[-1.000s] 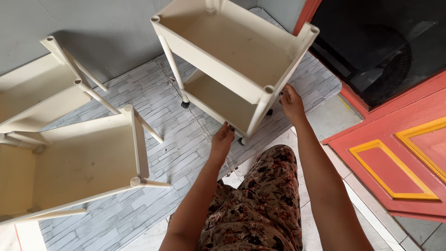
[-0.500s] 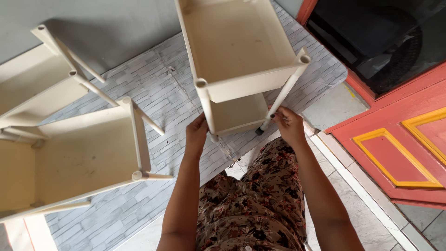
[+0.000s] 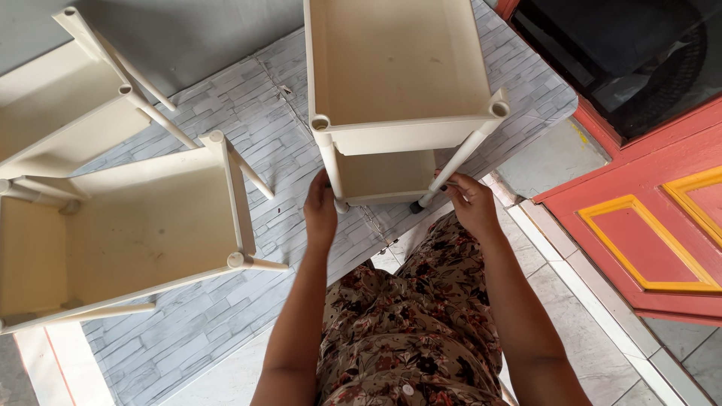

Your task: The person assembles a small plastic storage unit by inserting cylindrical legs into the corners of two trays and then stacking them together. The person aligns and presses each leg into place, then connects the two trays vertically to form a two-tier unit.

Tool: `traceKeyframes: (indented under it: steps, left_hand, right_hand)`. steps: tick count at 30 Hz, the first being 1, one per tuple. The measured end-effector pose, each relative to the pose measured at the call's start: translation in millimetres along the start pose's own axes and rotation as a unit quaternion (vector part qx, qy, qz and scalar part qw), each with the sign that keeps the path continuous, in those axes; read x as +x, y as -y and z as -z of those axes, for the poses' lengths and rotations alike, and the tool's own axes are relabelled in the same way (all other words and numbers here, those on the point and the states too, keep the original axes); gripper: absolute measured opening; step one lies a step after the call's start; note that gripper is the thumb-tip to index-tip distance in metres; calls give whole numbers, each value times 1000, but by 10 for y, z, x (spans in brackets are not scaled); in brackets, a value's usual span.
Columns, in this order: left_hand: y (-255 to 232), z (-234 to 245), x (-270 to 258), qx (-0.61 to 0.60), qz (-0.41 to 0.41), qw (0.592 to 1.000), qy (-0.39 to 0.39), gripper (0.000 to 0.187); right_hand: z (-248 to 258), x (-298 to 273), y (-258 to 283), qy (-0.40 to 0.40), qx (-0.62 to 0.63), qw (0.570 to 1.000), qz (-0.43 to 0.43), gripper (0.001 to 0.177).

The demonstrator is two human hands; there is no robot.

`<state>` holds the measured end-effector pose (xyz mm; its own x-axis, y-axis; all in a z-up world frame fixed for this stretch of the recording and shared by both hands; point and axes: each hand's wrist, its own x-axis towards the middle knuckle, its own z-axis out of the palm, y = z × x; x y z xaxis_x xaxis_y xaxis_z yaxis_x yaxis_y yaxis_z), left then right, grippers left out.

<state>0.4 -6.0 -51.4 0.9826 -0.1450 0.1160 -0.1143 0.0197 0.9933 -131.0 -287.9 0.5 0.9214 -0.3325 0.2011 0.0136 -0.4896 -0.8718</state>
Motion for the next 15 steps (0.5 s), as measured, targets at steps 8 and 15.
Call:
traceKeyframes:
  steps: [8,15]
  left_hand:
    - [161,-274,-580,209,-216,954,-20,17]
    - [-337,-584,-452,269,-355,890,91,30]
  right_hand:
    - [102,22,153,16,-27,999,-8,35]
    - [112,80,251,56,-41,998,-12,39]
